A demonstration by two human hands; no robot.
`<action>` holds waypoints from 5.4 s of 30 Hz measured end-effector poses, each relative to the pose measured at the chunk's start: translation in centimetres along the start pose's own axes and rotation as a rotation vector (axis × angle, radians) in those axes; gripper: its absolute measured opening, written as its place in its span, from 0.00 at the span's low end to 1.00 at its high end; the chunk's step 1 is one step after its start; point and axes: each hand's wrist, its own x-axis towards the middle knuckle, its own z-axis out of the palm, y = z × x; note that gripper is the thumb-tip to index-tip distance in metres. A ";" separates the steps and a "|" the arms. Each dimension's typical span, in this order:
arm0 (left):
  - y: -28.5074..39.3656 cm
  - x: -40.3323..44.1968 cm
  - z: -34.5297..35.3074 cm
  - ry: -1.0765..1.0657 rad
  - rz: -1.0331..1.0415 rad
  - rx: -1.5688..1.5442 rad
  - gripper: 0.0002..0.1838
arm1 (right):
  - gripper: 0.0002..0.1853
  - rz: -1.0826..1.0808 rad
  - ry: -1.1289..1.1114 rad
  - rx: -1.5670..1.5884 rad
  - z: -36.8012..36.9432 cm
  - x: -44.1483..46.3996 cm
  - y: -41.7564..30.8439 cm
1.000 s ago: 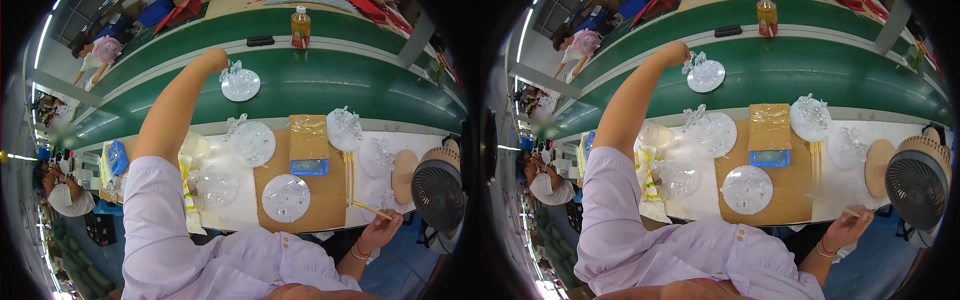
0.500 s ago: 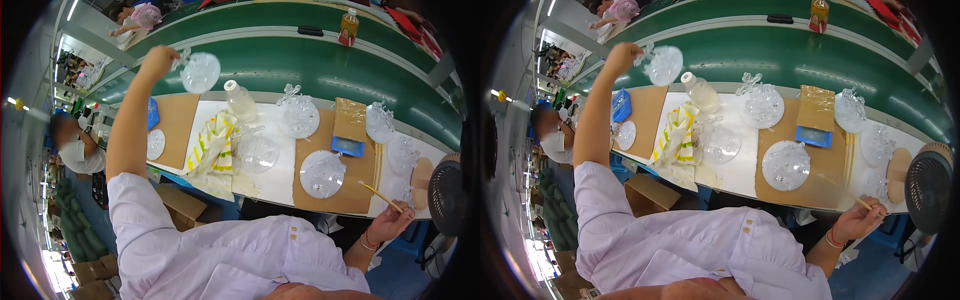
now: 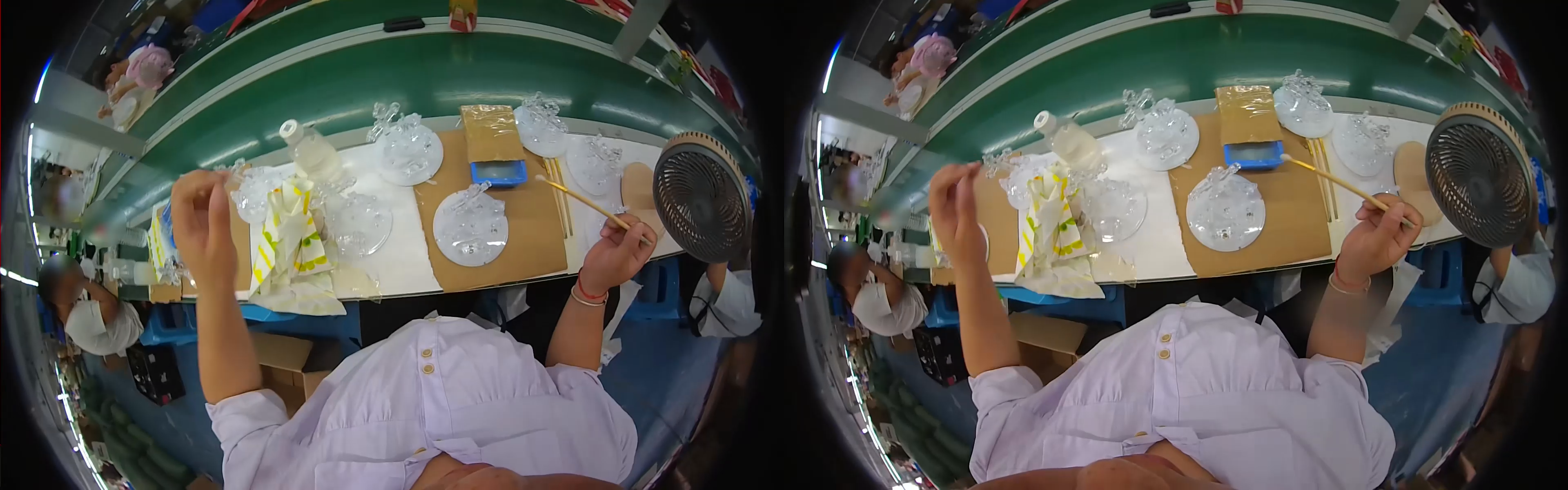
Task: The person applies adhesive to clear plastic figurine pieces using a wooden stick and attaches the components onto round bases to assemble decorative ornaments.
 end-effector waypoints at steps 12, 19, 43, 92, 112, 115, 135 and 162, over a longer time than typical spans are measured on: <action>22.8 -9.3 8.5 0.115 0.108 -1.583 0.14 | 0.06 -0.156 -0.213 -0.042 -4.1 -0.7 -2.1; 27.2 -12.5 7.0 0.298 0.119 -1.703 0.10 | 0.07 -0.146 -0.142 -0.028 -5.5 -0.4 -3.6; 30.7 -13.3 12.6 0.550 0.223 -1.461 0.07 | 0.06 -0.044 -0.214 0.023 -3.5 -0.9 1.8; -0.5 -11.2 21.9 -0.283 -0.042 -0.109 0.19 | 0.05 -0.220 -0.750 -0.552 5.1 1.8 6.4; -2.9 -12.4 24.1 -0.086 -0.003 -0.188 0.17 | 0.05 0.038 -0.332 -0.221 1.8 1.8 5.4; -3.6 -12.6 24.1 -0.046 0.112 -0.356 0.14 | 0.06 -0.030 -0.277 -0.130 0.8 1.5 3.2; -4.0 -12.6 24.2 -0.053 0.045 -0.374 0.12 | 0.10 -0.140 -1.005 -0.307 -3.1 -3.1 0.6; -3.8 -11.8 23.8 -0.100 0.140 -0.287 0.18 | 0.10 -0.592 -1.371 -0.379 2.6 -2.8 1.6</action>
